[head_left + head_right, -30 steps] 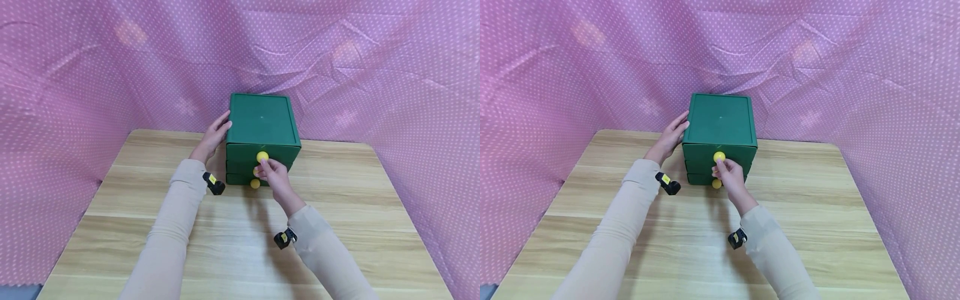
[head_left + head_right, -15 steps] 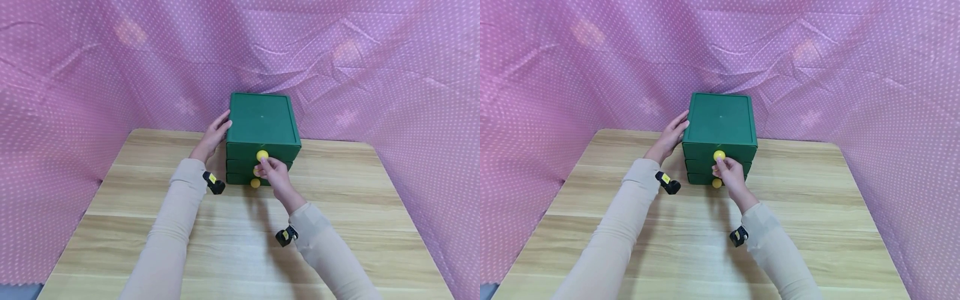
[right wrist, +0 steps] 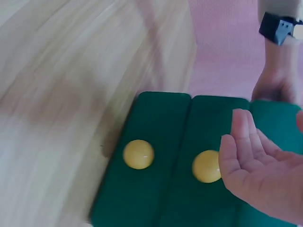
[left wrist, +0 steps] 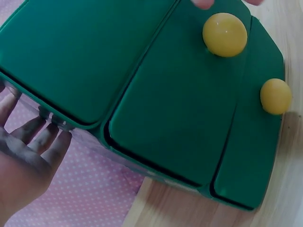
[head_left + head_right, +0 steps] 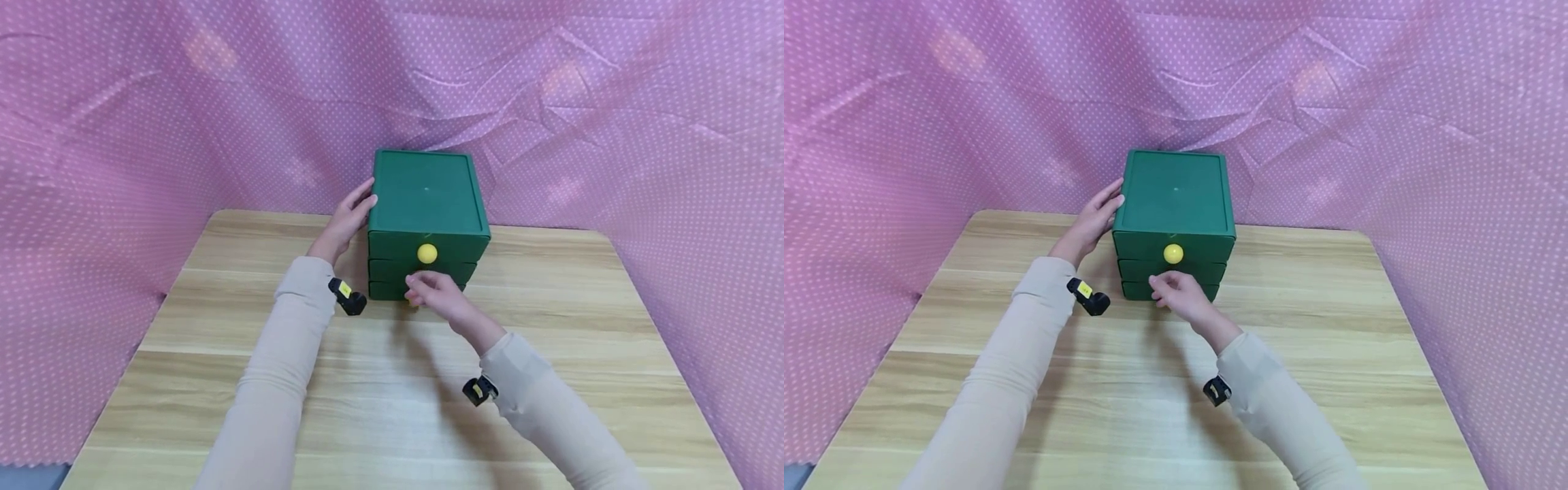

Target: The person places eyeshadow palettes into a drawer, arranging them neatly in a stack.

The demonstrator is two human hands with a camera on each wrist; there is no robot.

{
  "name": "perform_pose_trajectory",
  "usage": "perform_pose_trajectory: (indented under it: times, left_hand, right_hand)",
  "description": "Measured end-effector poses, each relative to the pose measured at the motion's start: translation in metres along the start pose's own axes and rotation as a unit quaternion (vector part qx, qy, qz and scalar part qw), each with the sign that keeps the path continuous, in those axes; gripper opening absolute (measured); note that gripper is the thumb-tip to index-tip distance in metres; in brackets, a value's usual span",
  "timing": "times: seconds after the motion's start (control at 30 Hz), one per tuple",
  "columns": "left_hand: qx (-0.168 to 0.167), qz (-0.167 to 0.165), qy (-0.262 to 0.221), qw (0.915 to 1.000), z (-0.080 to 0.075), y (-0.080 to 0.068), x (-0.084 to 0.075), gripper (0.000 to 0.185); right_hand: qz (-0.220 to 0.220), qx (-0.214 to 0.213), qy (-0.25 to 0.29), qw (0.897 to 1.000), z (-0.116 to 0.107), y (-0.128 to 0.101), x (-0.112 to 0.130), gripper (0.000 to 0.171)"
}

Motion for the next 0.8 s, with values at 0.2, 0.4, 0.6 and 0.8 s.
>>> perform_pose_trajectory:
  times: [0.2, 0.4, 0.6, 0.8]
  left_hand:
    - [-0.016, 0.009, 0.027, 0.9995, -0.003, -0.001, -0.001, 0.046]
    - [-0.024, 0.052, 0.100, 0.9934, -0.001, -0.005, -0.012, 0.049]
    - [-0.064, 0.101, 0.244, 0.9624, -0.005, -0.017, -0.030, 0.054]
    - [-0.169, 0.138, 0.446, 0.8678, -0.018, -0.029, -0.045, 0.059]
  right_hand:
    - [-0.092, 0.042, -0.114, 0.988, 0.003, -0.004, 0.033, 0.036]
    - [-0.229, 0.012, -0.223, 0.948, -0.020, -0.008, 0.075, 0.038]
    - [-0.343, -0.073, -0.288, 0.891, -0.063, -0.006, 0.106, 0.043]
    - [-0.242, -0.132, -0.377, 0.884, -0.116, 0.006, 0.106, 0.056]
Point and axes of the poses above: each hand's wrist, its own y-axis towards the middle knuckle, its own z-axis out of the palm, x = y × z, the point moved 6 cm from there along y, towards the middle knuckle, and after that the axes turned 10 degrees about -z, right-handed, at the moved point
